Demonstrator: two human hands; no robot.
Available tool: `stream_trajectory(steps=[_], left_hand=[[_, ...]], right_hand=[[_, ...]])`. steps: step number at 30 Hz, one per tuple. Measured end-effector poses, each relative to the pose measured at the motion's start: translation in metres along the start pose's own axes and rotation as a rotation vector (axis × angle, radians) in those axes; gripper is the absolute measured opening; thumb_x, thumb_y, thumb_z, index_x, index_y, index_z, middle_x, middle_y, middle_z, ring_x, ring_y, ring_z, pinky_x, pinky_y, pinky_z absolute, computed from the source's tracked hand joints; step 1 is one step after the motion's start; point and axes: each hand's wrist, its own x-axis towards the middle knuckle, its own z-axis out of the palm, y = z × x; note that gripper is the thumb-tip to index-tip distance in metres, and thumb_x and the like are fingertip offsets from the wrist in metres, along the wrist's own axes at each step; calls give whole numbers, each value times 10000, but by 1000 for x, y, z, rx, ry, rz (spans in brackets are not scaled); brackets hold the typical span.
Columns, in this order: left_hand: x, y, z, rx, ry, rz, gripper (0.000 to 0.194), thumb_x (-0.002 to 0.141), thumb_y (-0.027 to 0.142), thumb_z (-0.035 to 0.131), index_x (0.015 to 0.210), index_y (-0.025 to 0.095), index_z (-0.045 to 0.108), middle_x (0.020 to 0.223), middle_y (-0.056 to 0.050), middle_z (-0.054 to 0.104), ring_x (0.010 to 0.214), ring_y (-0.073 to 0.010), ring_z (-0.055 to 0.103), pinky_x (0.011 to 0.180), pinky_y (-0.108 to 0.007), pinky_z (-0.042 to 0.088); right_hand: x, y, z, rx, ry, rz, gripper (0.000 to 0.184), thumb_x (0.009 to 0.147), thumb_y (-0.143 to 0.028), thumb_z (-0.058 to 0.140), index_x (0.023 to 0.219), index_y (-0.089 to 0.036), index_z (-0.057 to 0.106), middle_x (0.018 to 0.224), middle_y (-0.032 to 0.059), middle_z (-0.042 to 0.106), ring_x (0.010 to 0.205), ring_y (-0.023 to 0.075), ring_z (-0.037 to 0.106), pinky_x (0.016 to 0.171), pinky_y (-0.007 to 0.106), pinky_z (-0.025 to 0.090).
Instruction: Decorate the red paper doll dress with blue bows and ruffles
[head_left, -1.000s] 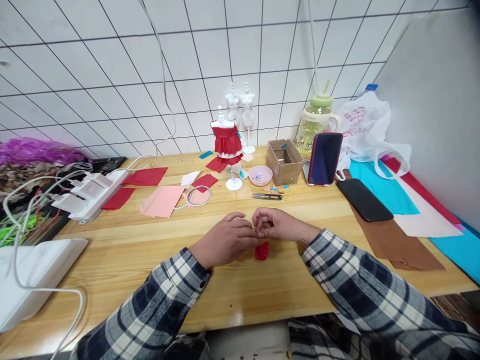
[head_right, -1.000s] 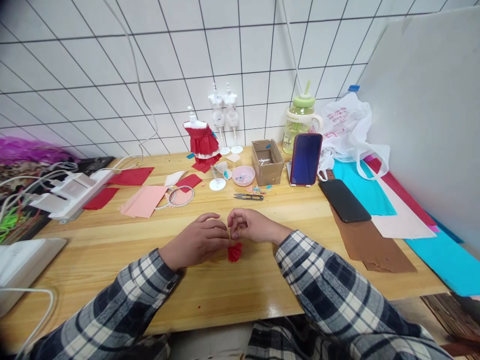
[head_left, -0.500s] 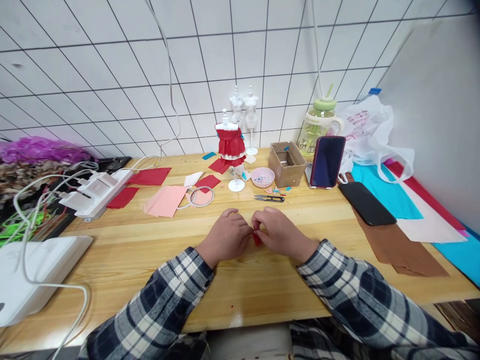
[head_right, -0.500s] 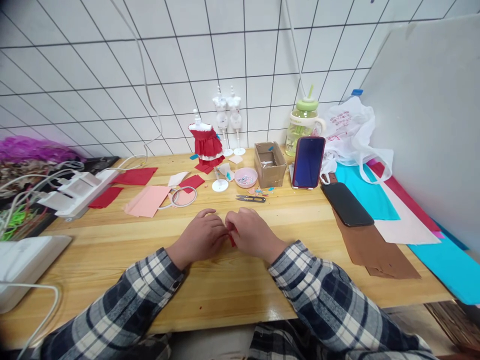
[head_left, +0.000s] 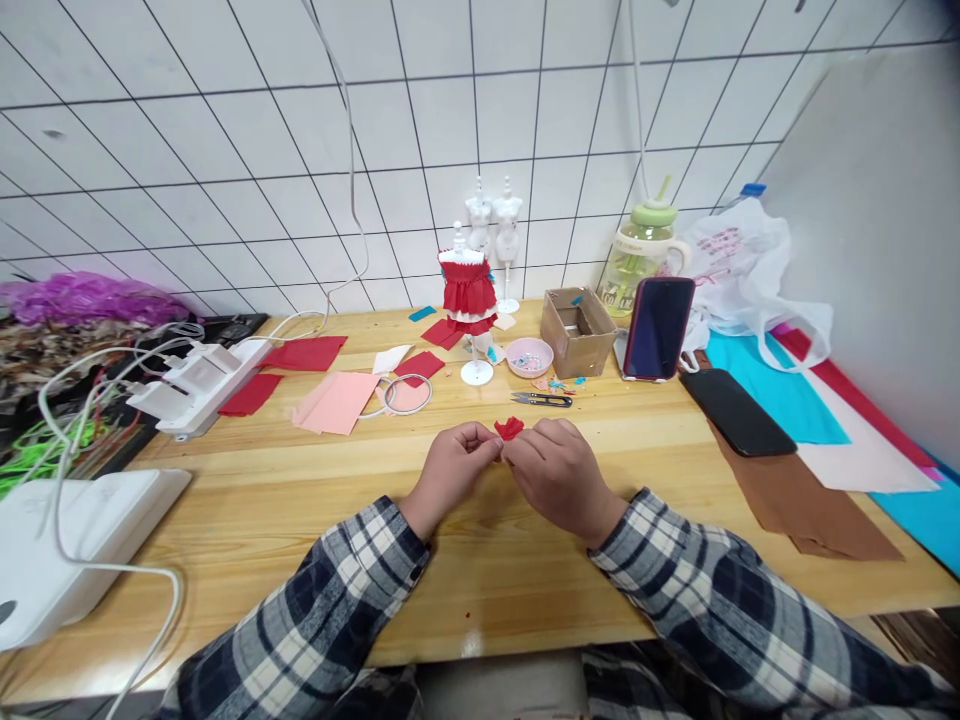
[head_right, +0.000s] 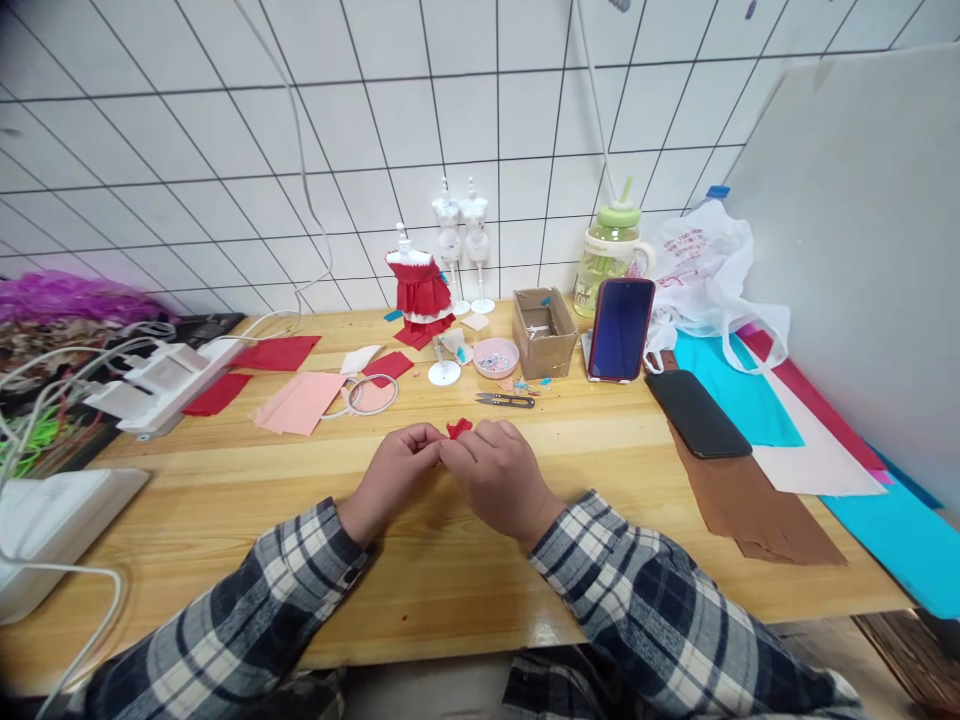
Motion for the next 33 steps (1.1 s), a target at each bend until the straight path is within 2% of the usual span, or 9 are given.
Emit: stream_trajectory(steps=[3, 6, 10, 13, 16, 21, 26, 30, 33], left_hand=[[0, -2, 2, -242, -56, -55, 167, 718, 306, 681, 716, 143, 642, 662, -2, 658, 638, -125, 573, 659, -243, 434], [-1, -3, 1, -336, -77, -61, 207, 710, 324, 718, 775, 133, 674, 727, -32, 698, 682, -131, 594, 702, -252, 449], [0, -3, -3, -252, -73, -19, 238, 701, 350, 738, 800, 136, 702, 776, -57, 730, 710, -154, 624, 715, -271, 472], [1, -3, -6, -95, -84, 53, 225, 743, 364, 700, 805, 149, 723, 811, -63, 742, 767, -179, 648, 755, -284, 485], [1, -4, -7, 30, -98, 108, 220, 794, 364, 649, 834, 165, 734, 850, -56, 749, 814, -191, 661, 783, -281, 487], [1, -4, -6, 123, -198, 119, 275, 844, 400, 577, 859, 172, 731, 854, -38, 746, 813, -192, 660, 759, -266, 481], [2, -7, -7, 63, -240, 101, 305, 851, 423, 561, 870, 152, 699, 842, -44, 712, 799, -180, 628, 763, -264, 470], [3, -8, -7, 42, -263, 93, 354, 873, 456, 520, 825, 141, 675, 802, -45, 680, 780, -170, 597, 766, -268, 454], [3, -7, -7, 28, -246, 74, 328, 831, 460, 583, 847, 144, 670, 785, -36, 665, 756, -163, 583, 735, -260, 448]], right_hand=[[0, 0, 3, 129, 81, 137, 158, 871, -173, 516, 715, -196, 530, 669, 20, 563, 700, 175, 442, 653, 322, 290], [0, 2, 8, 391, 147, 398, 156, 803, -185, 584, 691, -199, 477, 656, -10, 523, 657, 146, 439, 625, 282, 325], [2, 7, 16, 793, 89, 719, 200, 725, -235, 653, 737, -210, 455, 647, -48, 483, 575, 110, 404, 550, 239, 330], [1, 13, 23, 1100, 30, 815, 267, 687, -276, 685, 824, -212, 466, 672, -52, 522, 567, 101, 447, 530, 226, 345], [-1, 20, 29, 1205, -19, 856, 348, 672, -294, 708, 945, -196, 517, 700, -45, 556, 595, 104, 498, 544, 227, 375], [-2, 25, 28, 1217, -156, 866, 544, 689, -320, 709, 1187, -179, 543, 877, 17, 634, 666, 117, 532, 588, 245, 424], [-1, 27, 24, 1087, -216, 836, 324, 698, -360, 692, 944, -151, 667, 780, 19, 632, 608, 113, 491, 550, 241, 404], [-3, 29, 26, 924, -200, 781, 294, 706, -362, 690, 919, -159, 670, 767, 5, 604, 566, 95, 442, 514, 225, 369], [-4, 30, 26, 828, -183, 689, 258, 710, -355, 700, 882, -167, 663, 765, 2, 574, 614, 105, 467, 536, 220, 384]])
